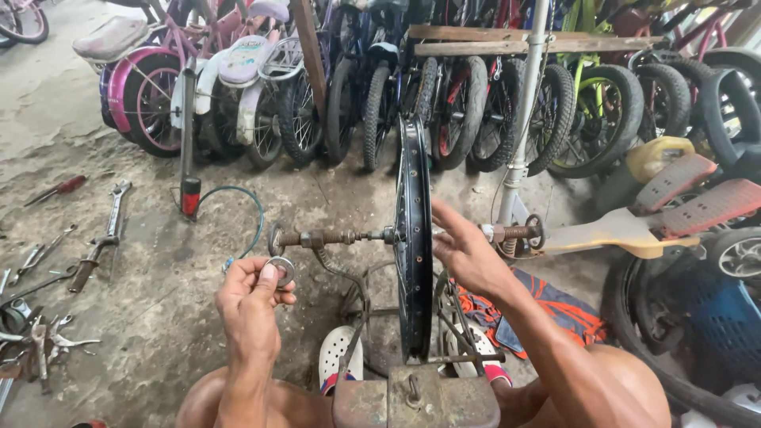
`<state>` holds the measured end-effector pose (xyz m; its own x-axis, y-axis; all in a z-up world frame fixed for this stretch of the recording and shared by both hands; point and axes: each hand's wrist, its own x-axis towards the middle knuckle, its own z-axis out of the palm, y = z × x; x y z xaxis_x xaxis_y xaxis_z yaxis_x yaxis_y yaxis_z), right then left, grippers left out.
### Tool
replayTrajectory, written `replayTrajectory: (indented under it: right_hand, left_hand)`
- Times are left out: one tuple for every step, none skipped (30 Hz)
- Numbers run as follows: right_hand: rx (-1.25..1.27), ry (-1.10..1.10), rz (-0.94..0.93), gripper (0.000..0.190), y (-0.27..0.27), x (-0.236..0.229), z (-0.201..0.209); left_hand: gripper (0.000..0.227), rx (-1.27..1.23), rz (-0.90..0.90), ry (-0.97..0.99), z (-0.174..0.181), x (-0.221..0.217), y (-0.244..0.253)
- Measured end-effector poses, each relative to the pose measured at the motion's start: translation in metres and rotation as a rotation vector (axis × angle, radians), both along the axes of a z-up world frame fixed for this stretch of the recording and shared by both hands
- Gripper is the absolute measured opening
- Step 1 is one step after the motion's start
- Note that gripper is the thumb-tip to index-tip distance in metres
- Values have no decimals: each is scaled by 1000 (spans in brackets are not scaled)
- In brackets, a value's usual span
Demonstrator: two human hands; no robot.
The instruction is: The person sits on the floor in front of a bicycle wheel held in a threaded truing stand. They spin the wheel, place washers on the axle, tighten the stand's threaded rods by hand, and manipulate the rim and spokes to align the wheel.
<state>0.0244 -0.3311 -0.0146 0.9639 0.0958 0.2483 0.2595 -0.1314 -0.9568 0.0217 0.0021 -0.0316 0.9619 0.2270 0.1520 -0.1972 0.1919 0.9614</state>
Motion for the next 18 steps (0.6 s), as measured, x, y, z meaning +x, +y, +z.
replayTrajectory:
  right_hand:
    - [-24,-2,38,68,0,-4,2]
    - [-50,-5,76,66,0,-6,3]
    - [-53,-13,73,66,-5,-8,6]
    - [-81,20,83,64,-8,-11,7]
    - [-110,53,93,62,-12,-14,8]
    - [-111,50,94,62,-14,-18,10]
    - [-176,1,136,57,-16,-22,11]
    - [-241,-45,181,53,-18,-27,12]
    - [-242,-45,184,53,-19,-32,3]
    - [-310,-42,238,46,-21,-36,-5]
    - [-378,-39,292,41,-23,-41,-14]
    - [-379,-43,293,41,-24,-41,-19]
    - [-539,-38,362,44,-25,-41,-25]
    - [-698,-29,425,48,-27,-42,-31]
    - [-697,-31,422,48,-26,-42,-21]
    - [-726,39,357,49,-25,-44,-11]
    - [-753,109,292,51,-25,-46,-1]
    - [-753,109,295,51,-27,-44,0]
  left_hand:
    - [9,7,9,9,-1,0,0]
    - [10,13,19,16,-2,2,0]
    - [10,10,16,8,-3,4,1]
    - [10,14,22,19,-6,4,2]
    - [10,18,27,29,-9,4,3]
    - [10,16,28,26,-8,5,2]
    - [10,21,24,21,-8,6,2]
    - [10,25,23,19,-8,5,2]
    - [10,23,26,19,-7,4,0]
    - [11,31,32,27,-5,3,-2]
    - [11,38,38,34,-2,2,-4]
    - [11,38,40,30,-1,2,-4]
    - [11,45,44,44,0,2,-5]
    - [11,53,43,58,1,2,-7]
    - [11,55,41,55,1,3,-6]
    - [11,36,32,45,-1,3,-7]
    - [10,17,24,36,-3,3,-7]
    - [10,17,27,36,-2,2,-7]
